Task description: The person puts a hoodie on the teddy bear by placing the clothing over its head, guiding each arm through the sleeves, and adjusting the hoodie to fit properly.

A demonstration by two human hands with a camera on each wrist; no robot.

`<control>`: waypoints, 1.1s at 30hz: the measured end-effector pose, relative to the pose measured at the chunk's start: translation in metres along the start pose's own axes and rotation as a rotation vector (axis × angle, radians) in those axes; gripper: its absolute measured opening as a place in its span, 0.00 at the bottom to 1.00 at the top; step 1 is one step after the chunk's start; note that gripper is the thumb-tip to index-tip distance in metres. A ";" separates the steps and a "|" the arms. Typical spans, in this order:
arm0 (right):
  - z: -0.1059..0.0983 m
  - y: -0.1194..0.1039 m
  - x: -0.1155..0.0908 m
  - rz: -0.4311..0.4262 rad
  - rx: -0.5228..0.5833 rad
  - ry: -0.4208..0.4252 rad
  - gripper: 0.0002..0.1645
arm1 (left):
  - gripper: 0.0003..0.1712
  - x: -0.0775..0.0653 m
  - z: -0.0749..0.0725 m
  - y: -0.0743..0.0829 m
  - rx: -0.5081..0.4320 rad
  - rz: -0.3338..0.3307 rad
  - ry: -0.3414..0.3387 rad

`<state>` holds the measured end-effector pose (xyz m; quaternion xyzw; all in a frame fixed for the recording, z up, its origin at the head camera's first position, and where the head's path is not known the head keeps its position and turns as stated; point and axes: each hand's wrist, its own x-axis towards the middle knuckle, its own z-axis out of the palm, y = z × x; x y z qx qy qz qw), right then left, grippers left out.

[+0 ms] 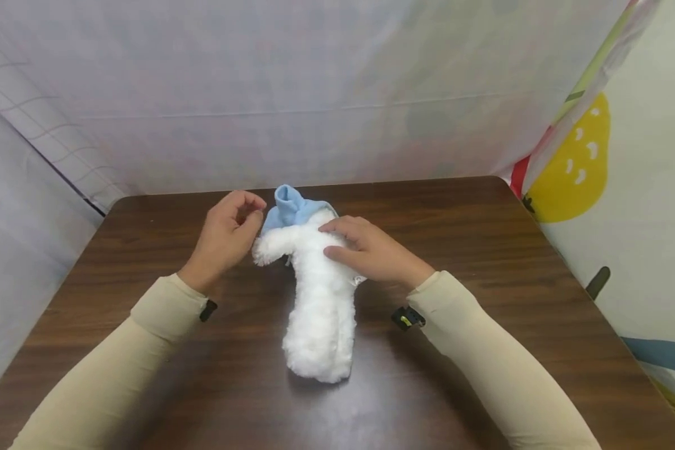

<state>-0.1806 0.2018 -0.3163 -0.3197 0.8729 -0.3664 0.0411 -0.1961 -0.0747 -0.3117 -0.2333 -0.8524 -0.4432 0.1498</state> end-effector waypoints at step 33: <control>0.033 0.007 0.016 0.082 -0.416 0.033 0.36 | 0.16 -0.007 0.039 -0.012 0.412 0.092 -0.417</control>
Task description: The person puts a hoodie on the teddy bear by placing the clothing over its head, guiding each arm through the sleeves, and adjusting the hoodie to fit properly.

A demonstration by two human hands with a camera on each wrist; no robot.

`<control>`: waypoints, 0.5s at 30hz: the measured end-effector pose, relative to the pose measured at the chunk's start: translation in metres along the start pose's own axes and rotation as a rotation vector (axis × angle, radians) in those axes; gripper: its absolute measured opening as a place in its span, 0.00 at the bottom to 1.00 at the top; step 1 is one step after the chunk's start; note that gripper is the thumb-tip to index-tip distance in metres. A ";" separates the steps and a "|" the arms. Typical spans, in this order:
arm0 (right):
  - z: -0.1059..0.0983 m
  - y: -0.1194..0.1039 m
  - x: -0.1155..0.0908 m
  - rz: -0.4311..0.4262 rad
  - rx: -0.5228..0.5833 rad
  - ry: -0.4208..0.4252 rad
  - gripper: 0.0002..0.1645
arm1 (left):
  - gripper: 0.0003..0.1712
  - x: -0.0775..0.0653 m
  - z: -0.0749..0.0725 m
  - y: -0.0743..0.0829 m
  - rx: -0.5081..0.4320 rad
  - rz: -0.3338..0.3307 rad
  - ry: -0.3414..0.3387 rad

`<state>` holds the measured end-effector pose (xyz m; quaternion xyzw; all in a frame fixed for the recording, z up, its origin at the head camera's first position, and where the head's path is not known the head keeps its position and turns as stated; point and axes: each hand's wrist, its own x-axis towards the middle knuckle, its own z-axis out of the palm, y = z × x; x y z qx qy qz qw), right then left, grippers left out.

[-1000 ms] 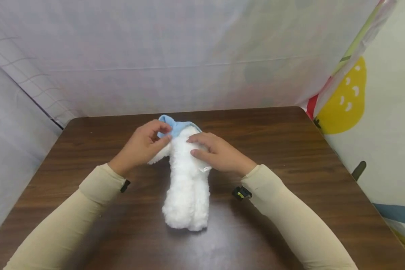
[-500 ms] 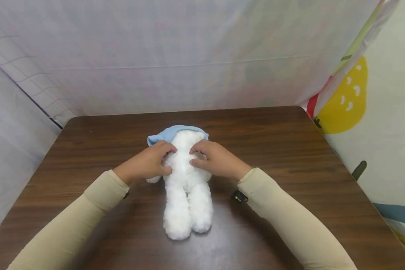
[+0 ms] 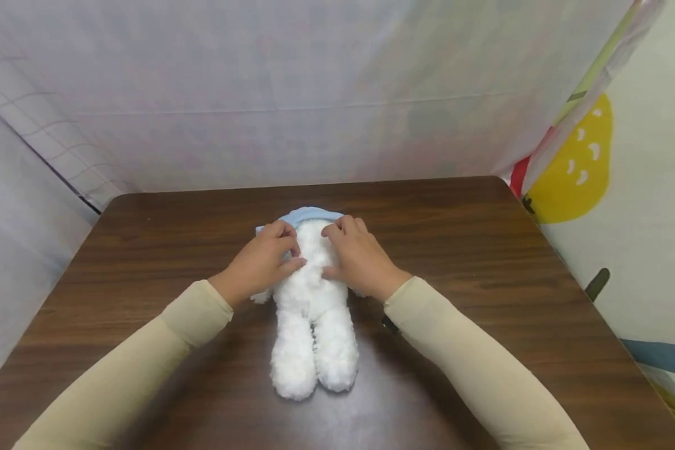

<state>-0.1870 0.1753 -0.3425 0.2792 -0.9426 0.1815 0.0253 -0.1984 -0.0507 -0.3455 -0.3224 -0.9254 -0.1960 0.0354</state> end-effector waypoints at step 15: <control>-0.013 0.012 0.025 0.145 0.030 -0.287 0.69 | 0.56 0.024 -0.013 0.002 -0.059 -0.212 -0.270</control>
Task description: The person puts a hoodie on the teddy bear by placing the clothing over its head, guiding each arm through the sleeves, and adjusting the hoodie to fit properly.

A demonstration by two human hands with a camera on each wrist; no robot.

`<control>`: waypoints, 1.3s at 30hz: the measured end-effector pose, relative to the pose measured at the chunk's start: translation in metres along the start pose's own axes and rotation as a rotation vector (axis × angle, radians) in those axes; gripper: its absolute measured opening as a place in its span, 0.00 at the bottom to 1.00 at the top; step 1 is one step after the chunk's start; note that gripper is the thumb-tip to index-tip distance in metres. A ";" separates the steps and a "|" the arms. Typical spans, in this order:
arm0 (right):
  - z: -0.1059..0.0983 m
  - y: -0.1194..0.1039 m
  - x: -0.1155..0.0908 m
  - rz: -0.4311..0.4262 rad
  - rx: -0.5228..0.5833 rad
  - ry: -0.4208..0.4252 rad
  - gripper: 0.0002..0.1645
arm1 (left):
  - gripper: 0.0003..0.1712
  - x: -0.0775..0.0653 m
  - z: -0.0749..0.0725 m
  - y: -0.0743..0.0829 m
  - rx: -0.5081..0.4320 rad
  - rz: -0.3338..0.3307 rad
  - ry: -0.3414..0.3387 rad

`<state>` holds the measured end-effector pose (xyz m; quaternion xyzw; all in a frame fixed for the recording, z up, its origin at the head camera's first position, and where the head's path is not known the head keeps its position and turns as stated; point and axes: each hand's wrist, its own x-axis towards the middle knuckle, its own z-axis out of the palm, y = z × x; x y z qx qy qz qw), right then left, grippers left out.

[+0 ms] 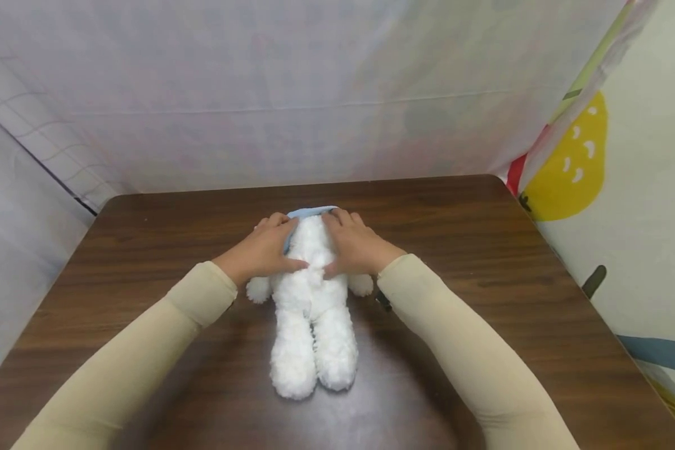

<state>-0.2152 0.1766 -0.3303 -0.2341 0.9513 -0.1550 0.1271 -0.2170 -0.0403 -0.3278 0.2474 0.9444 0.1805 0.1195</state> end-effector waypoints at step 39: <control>-0.005 0.002 0.015 -0.027 0.108 -0.015 0.62 | 0.54 0.004 0.003 -0.013 -0.055 -0.014 0.035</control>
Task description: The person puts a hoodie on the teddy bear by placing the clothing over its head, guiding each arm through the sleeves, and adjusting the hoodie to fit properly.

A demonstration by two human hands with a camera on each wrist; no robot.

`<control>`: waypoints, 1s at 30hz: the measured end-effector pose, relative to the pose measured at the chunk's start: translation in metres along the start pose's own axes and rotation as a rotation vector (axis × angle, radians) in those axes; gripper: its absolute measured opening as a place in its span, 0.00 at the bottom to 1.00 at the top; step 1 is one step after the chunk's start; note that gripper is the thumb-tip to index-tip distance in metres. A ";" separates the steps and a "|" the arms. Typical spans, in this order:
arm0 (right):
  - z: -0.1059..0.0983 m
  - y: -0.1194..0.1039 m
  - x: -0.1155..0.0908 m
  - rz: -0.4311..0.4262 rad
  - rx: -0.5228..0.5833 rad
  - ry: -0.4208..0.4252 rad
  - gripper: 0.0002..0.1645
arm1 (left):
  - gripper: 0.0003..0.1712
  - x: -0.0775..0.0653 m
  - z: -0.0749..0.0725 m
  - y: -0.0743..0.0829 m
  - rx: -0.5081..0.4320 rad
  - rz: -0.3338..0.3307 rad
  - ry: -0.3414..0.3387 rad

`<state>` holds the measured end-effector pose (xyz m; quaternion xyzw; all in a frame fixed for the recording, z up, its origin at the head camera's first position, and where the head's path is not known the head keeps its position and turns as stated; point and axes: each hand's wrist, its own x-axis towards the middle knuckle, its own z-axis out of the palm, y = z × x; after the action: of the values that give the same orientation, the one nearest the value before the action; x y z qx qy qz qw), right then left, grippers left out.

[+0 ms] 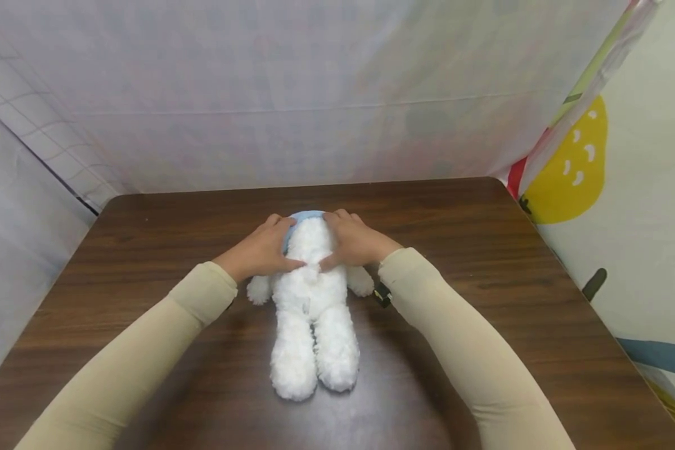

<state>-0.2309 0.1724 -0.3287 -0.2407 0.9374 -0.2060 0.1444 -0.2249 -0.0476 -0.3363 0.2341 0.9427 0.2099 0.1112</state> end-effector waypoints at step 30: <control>0.022 -0.010 -0.022 0.022 -0.075 0.277 0.38 | 0.30 -0.022 0.016 0.008 0.031 0.070 0.263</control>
<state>-0.2007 0.1688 -0.3397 -0.2052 0.9580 -0.2005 0.0069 -0.1978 -0.0457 -0.3447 0.2388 0.9436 0.2280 -0.0245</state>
